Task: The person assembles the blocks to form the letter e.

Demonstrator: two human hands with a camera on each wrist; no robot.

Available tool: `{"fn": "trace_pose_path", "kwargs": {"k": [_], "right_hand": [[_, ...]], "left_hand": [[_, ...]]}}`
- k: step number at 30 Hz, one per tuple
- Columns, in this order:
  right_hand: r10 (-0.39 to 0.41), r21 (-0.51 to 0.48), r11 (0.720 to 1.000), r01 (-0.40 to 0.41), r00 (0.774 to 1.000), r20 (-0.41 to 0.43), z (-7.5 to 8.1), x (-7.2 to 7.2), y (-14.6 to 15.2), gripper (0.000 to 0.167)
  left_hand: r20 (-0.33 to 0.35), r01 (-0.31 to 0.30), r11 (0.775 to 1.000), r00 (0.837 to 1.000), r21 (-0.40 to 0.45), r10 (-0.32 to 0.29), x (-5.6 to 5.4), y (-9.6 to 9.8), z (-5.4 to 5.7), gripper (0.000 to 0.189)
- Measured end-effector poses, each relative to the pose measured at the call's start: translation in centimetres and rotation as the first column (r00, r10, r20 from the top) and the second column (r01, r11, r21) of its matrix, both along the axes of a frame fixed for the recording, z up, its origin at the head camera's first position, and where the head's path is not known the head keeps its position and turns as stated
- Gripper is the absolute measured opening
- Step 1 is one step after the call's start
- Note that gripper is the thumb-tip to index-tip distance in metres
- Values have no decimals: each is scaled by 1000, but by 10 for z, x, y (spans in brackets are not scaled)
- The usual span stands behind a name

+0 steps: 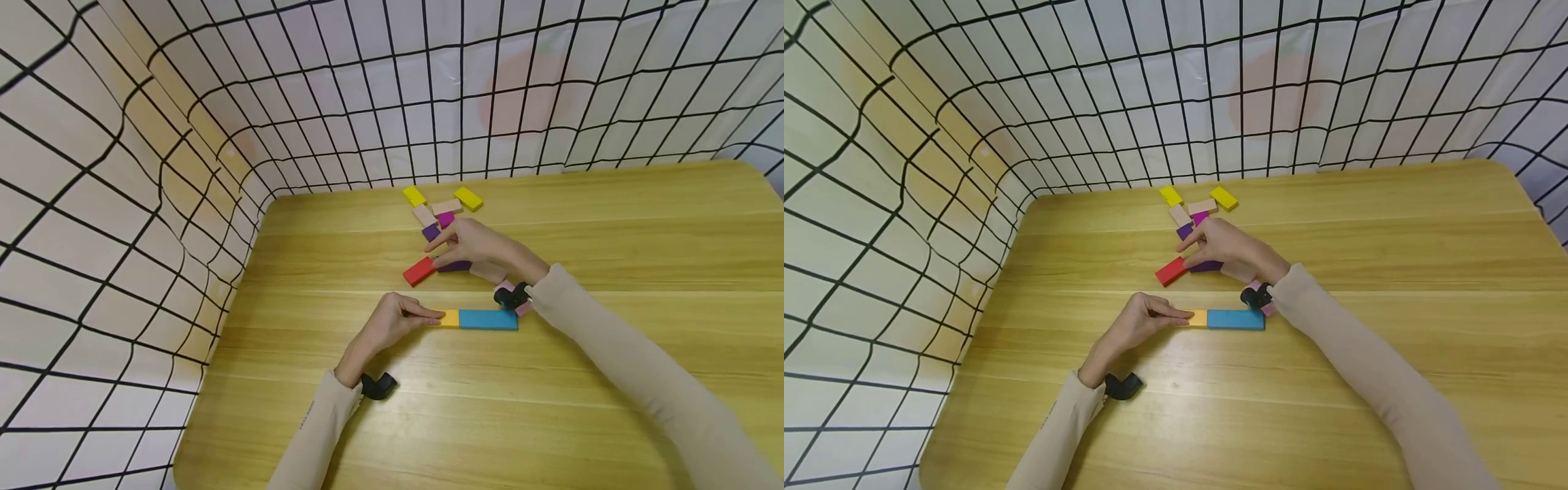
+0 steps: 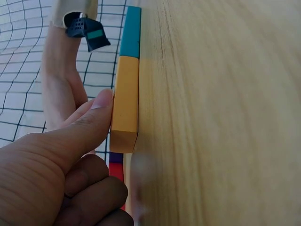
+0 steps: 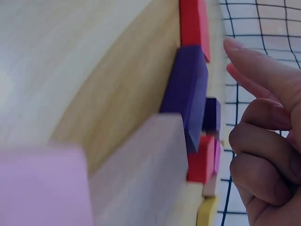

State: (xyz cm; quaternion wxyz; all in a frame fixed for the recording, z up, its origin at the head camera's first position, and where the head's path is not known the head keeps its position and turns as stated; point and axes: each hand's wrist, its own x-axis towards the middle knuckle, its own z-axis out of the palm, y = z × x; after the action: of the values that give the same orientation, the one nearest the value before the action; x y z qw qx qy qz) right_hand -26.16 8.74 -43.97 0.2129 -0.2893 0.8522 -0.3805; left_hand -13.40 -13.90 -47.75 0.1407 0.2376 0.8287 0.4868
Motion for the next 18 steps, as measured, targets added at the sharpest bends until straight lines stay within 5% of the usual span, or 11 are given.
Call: {"fn": "trace_pose_path", "kwargs": {"k": [18], "right_hand": [[-232,1,973,233,970,-67,0,-6,49,37]], "left_hand": [[2,-14,1000,1000,-4,14,1,-1,-1,14]]}}
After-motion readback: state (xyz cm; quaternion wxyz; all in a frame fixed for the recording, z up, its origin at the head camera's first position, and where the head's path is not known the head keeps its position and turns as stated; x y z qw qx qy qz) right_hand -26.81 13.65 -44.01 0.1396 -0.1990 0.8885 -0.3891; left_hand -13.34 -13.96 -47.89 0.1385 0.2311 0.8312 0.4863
